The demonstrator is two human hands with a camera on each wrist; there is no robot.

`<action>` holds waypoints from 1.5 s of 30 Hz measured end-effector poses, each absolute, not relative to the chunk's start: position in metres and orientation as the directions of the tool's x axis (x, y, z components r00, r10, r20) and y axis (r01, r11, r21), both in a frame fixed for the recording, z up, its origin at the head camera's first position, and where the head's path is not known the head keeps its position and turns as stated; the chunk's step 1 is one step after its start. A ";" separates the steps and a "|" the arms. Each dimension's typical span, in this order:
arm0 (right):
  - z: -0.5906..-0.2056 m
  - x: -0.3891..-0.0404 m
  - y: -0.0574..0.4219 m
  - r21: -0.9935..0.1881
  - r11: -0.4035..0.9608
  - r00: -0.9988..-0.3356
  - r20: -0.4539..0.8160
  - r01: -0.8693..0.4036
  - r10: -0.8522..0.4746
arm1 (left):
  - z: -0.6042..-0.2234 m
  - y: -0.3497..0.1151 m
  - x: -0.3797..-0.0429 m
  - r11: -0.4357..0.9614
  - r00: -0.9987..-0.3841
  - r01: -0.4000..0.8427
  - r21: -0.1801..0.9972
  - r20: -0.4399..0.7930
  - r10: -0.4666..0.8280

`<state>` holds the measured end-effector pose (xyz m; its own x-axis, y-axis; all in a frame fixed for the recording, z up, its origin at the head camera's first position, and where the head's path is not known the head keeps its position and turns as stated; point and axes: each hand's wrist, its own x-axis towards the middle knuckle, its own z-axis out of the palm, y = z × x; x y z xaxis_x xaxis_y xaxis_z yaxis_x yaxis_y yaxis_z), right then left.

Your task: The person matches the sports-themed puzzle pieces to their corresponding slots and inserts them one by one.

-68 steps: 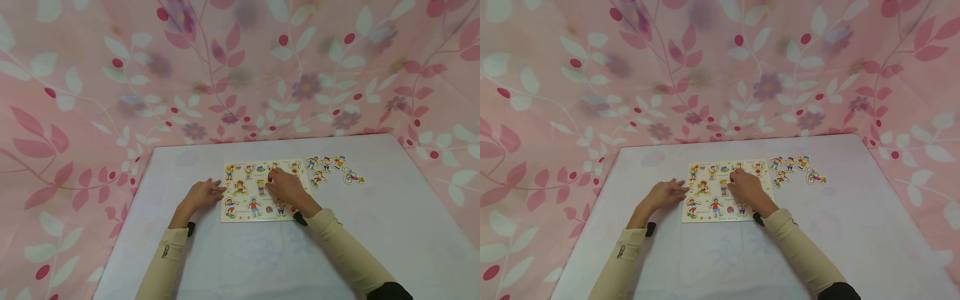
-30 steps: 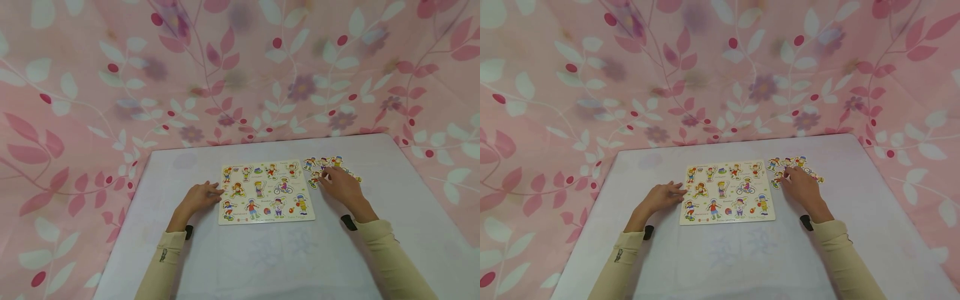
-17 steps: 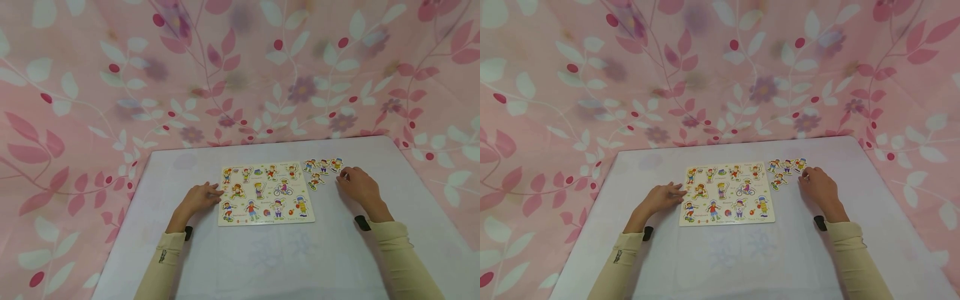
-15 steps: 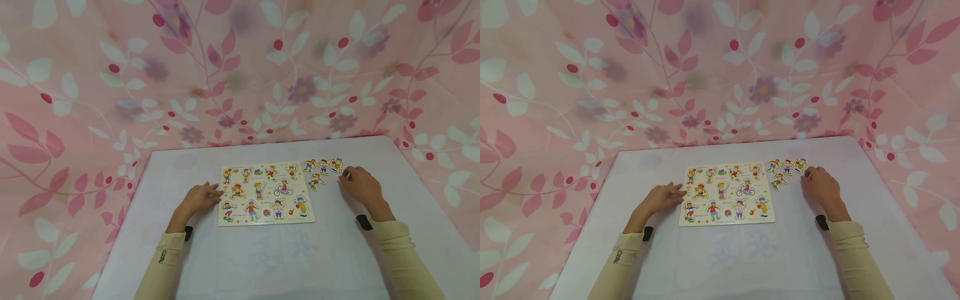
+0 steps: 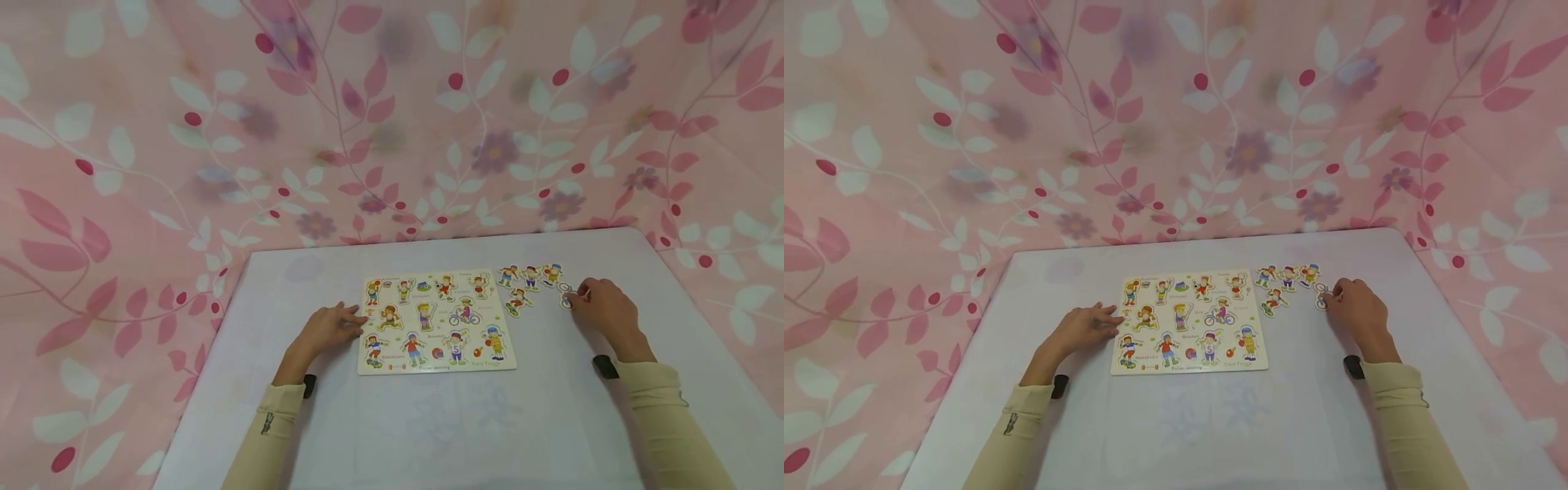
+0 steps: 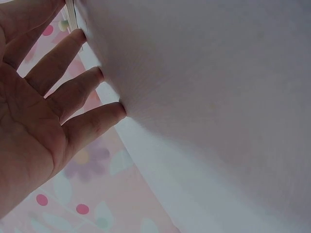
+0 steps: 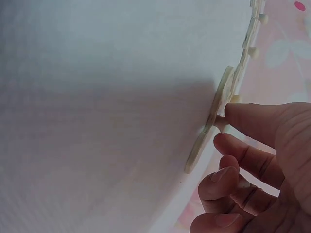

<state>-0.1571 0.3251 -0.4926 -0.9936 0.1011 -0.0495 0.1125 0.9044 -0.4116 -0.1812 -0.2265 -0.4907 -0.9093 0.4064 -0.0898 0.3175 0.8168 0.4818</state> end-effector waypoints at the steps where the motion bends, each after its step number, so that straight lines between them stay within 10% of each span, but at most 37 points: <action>1: -0.494 -0.157 0.325 -0.407 0.906 -0.993 -0.051 0.116 0.104 | -0.491 -0.227 -0.180 0.818 -0.909 0.316 0.481 -0.092 0.406; 45: -0.468 -0.150 0.250 -0.368 0.928 -0.995 -0.054 -0.063 -0.089 | -0.488 -0.227 -0.181 0.824 -0.900 0.351 0.445 -0.084 0.429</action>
